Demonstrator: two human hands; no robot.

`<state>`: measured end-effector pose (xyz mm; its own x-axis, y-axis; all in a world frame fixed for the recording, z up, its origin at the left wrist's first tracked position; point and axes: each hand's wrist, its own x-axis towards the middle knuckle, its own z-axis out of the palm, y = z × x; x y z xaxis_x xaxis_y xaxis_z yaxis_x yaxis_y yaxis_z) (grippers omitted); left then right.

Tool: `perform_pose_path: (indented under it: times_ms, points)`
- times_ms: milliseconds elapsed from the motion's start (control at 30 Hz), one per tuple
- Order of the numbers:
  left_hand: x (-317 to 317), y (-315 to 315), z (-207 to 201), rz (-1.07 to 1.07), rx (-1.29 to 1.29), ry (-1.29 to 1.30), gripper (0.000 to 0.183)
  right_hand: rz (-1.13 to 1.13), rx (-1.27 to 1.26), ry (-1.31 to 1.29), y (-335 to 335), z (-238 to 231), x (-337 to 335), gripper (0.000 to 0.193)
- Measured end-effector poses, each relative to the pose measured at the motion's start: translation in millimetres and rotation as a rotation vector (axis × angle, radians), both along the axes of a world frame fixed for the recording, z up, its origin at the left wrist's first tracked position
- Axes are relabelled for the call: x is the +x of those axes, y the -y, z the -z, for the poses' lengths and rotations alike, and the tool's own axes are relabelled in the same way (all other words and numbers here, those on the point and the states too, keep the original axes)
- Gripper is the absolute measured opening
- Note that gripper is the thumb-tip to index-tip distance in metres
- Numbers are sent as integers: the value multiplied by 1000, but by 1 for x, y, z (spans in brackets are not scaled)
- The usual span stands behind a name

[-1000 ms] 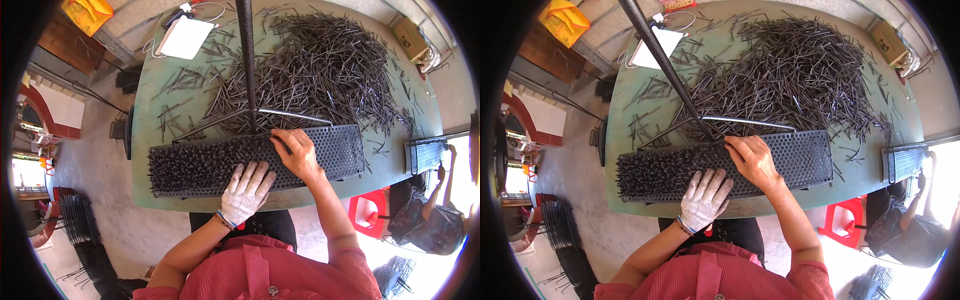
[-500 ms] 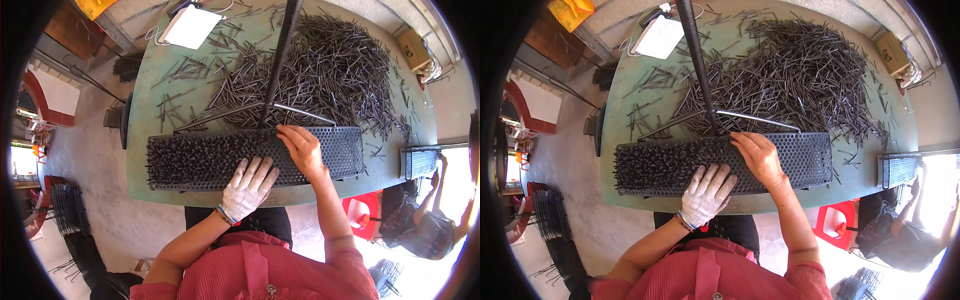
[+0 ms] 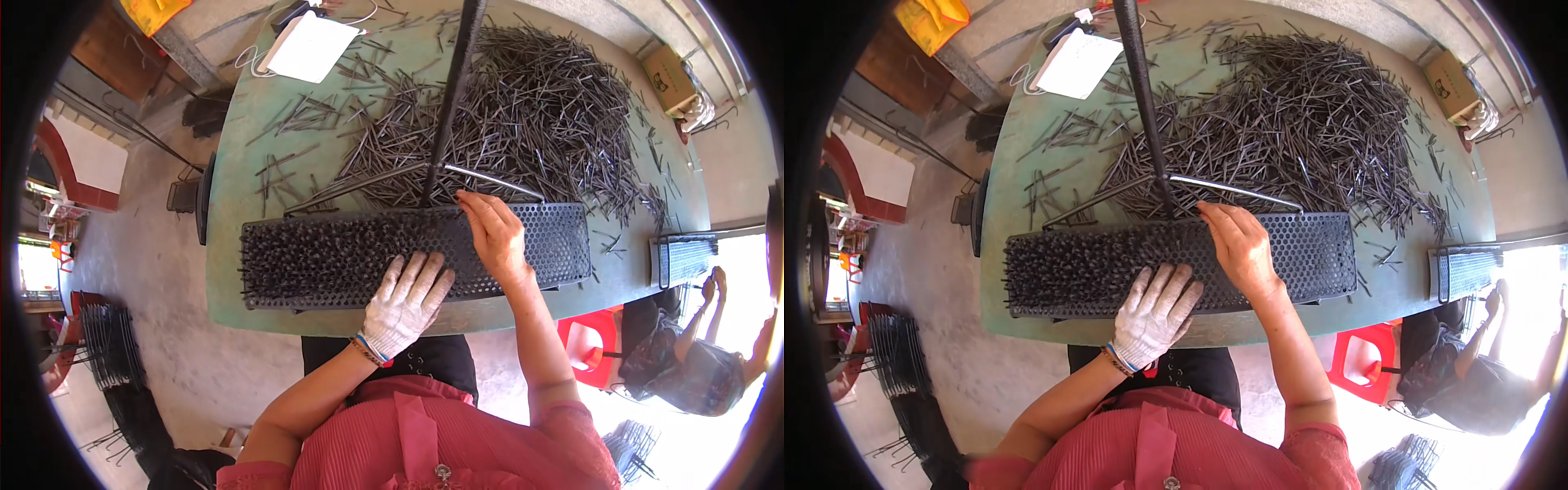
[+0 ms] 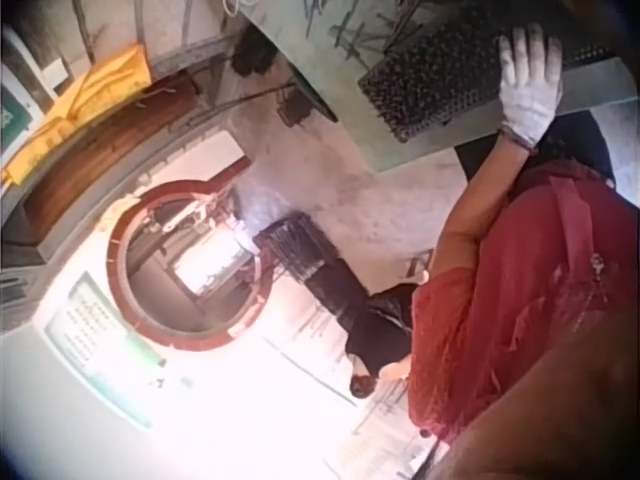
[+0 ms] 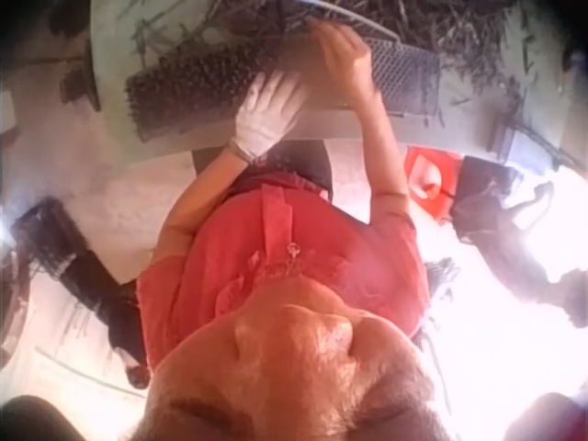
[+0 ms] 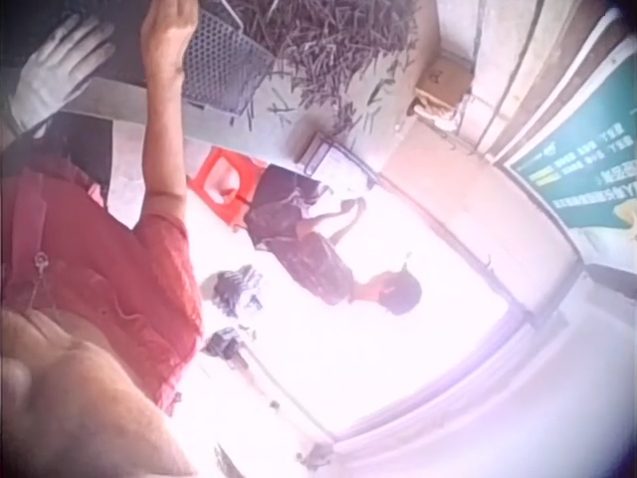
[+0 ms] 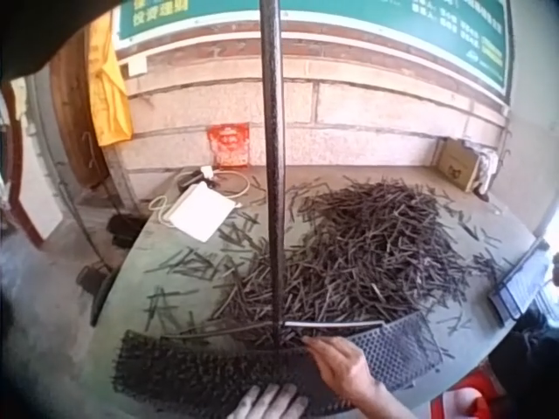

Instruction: Sorting and inserting thin metal rods into a perforated grid tray.

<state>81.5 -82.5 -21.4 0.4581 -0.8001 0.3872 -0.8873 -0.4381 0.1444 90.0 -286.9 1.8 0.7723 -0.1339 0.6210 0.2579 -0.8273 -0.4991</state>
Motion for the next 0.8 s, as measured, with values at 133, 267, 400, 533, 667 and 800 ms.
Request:
perform_pose_path:
  times_ms: [133, 267, 400, 533, 667, 800]
  points:
    - [-2, -1, -5, 0, 21, -44, 49, -40, -72, -10, -1, 5, -3, 24]
    - [-3, -6, -29, 99, 21, -299, 57, -24, -61, -19, 2, 11, -10, 27]
    - [3, -21, -73, 337, -106, -368, 41, -98, -102, -34, 3, 11, -9, 33]
    - [39, -44, -112, 171, -263, -142, 27, -100, -113, -44, 5, 9, -7, 34]
    - [87, -62, -125, -217, -367, -128, 26, -123, -119, -44, 6, 2, -5, 39]
    - [133, -53, -139, -325, -165, -131, 35, 111, 17, 15, 19, -5, -26, 37]
